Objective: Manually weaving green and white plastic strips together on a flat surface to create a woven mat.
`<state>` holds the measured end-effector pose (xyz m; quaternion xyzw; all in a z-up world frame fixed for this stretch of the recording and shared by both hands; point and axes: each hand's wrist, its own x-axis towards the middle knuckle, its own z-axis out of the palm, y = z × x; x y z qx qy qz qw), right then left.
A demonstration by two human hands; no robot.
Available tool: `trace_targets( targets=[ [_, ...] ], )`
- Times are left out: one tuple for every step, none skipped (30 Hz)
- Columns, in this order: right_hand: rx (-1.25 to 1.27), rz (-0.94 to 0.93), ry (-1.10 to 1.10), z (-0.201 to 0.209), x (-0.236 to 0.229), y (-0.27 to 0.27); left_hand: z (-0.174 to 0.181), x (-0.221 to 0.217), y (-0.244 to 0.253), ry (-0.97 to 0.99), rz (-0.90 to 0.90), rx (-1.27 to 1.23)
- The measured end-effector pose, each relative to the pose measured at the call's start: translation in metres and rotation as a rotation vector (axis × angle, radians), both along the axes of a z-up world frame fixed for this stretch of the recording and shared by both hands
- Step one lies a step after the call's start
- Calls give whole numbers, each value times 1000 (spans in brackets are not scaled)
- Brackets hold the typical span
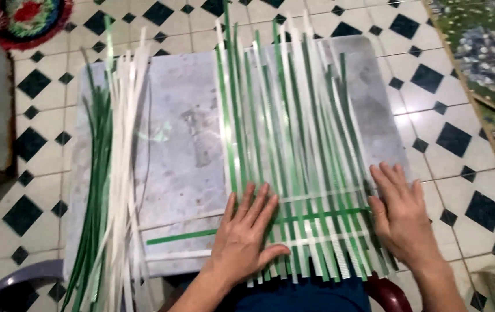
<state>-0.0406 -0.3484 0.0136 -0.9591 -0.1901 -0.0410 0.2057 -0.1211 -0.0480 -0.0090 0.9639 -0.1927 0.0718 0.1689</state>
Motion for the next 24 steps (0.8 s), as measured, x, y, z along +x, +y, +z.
trace_targets(
  targets=[
    [-2, -10, -3, -6, -1, -2, 3, 2, -8, -3, -10, -2],
    [46, -20, -62, -13, -3, -3, 5, 5, -17, -9, -19, -44],
    [93, -28, -120, -19, -4, -6, 7, 6, -26, -14, -26, -87],
    [89, -34, -121, -23, -2, -8, 5, 9, -35, -15, -32, -91],
    [120, -36, -148, -27, 1, -10, 3, 11, -44, -12, 27, -139],
    [151, -39, -176, -31, 3, -12, 2, 13, -53, -8, 87, -188],
    [152, -41, -177, -33, 4, -13, -1, 14, -55, -9, 85, -187],
    [162, -33, -178, -35, 5, -14, -3, 16, -57, 22, 102, -184],
    [175, -25, -180, -37, 6, -15, -5, 17, -59, 51, 120, -180],
    [176, -27, -181, -36, 8, -14, -5, 19, -60, 50, 118, -178],
    [187, -36, -182, -35, 8, -13, -4, 19, -60, 60, 131, -203],
    [199, -44, -183, -36, 8, -13, -4, 19, -60, 71, 143, -228],
    [198, -50, -179, -34, 8, -11, -6, 19, -61, 76, 139, -227],
    [209, -41, -202, -32, 8, -10, -7, 20, -61, 93, 146, -235],
    [220, -34, -226, -31, 8, -9, -9, 21, -61, 109, 152, -242],
    [221, -41, -223, -32, 9, -10, -9, 21, -61, 114, 147, -240],
    [212, -46, -228, -33, 9, -11, -9, 21, -62, 112, 152, -234],
    [204, -51, -234, -34, 9, -11, -9, 21, -62, 109, 158, -227],
    [206, -56, -231, -36, 8, -12, -9, 21, -62, 112, 154, -224],
    [185, -61, -230, -38, 8, -14, -9, 21, -62, 116, 159, -212],
    [166, -65, -227, -40, 7, -14, -8, 21, -62, 120, 166, -199],
    [168, -69, -224, -39, 8, -13, -8, 21, -62, 123, 163, -196],
    [151, -70, -217, -38, 8, -13, -8, 21, -62, 116, 168, -194],
    [135, -70, -210, -37, 9, -12, -8, 21, -63, 108, 173, -192]
  ],
)
